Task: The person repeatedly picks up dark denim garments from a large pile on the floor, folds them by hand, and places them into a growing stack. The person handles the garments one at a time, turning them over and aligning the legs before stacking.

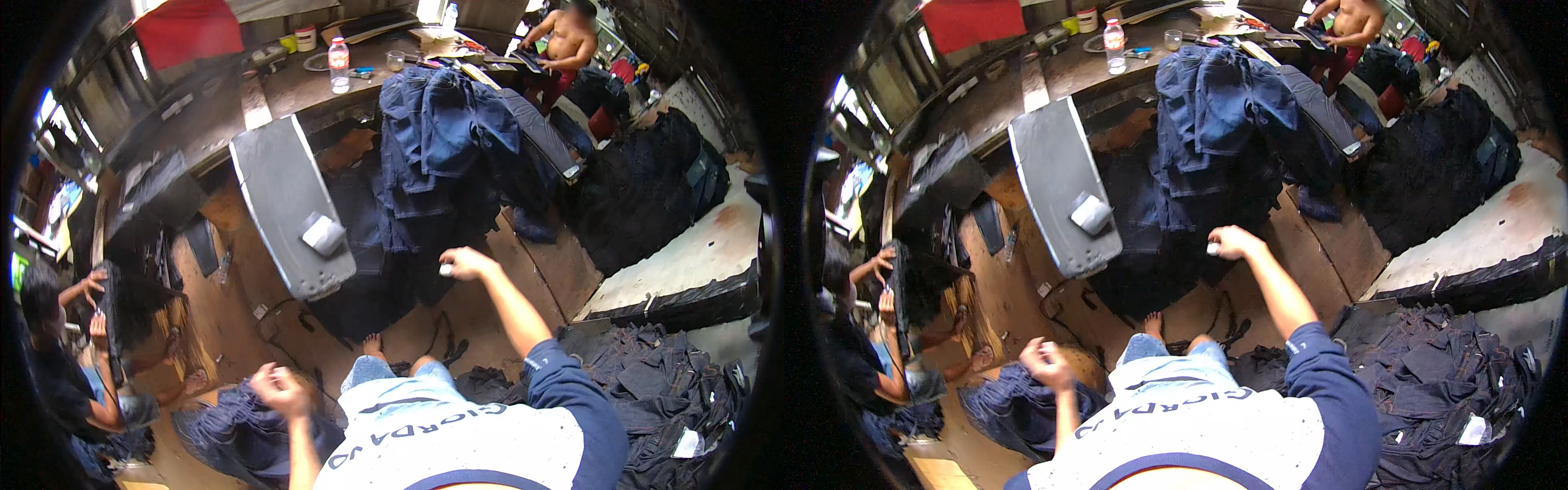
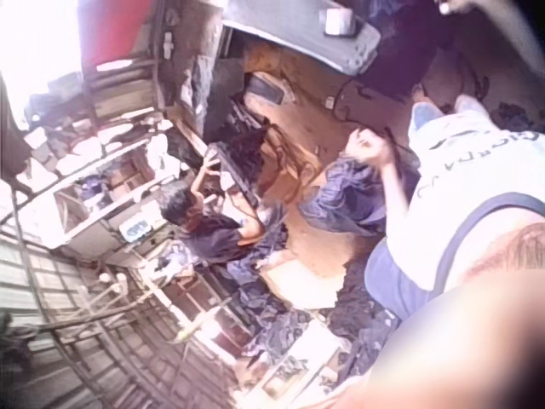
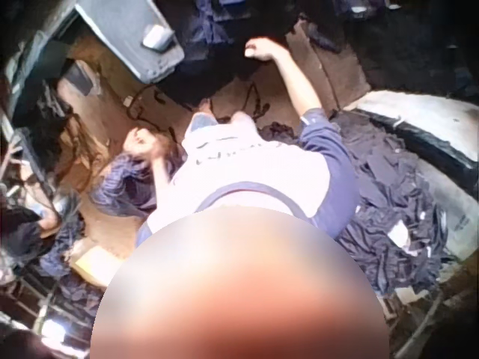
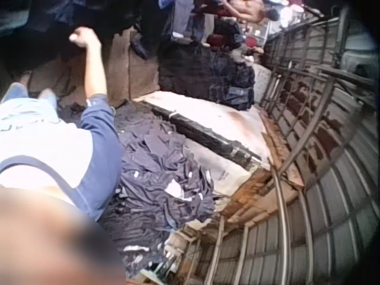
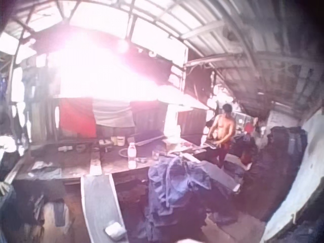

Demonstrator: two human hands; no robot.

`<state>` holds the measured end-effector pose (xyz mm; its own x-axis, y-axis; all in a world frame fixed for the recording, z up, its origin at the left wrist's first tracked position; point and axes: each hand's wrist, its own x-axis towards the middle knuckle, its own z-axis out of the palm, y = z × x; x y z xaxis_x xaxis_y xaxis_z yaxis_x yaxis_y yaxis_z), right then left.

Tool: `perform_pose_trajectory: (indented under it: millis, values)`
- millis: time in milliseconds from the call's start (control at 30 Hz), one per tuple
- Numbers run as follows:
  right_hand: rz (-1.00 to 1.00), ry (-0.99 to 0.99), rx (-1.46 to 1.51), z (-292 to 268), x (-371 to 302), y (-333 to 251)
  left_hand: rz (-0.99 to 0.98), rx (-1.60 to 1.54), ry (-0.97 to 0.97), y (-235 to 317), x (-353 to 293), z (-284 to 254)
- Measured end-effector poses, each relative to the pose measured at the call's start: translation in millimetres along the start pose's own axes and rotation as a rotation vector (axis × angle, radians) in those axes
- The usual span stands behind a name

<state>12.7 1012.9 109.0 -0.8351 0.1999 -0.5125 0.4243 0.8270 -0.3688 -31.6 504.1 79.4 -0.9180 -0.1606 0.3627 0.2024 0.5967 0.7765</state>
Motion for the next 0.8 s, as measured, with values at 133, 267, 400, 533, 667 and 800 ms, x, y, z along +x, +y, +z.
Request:
perform_pose_trajectory:
  millis: [133,267,400,533,667,800]
  values:
    - [0.027,0.426,0.256,-96,32,74,0.006,-0.222,-0.861,79,-18,85]
    - [0.04,0.747,0.338,-190,88,158,-0.155,-0.205,-1.053,121,-29,174]
    - [0.089,1.024,0.192,-291,178,246,-0.42,-0.251,-0.928,151,-46,262]
    - [0.123,1.269,0.115,-380,289,334,-0.643,-0.402,-0.754,217,-72,371]
    - [0.434,0.674,0.183,-430,336,357,-0.97,-0.748,-0.774,337,-67,471]
    - [-0.579,0.865,0.347,-425,252,292,-0.947,-1.363,-0.935,449,-16,555]
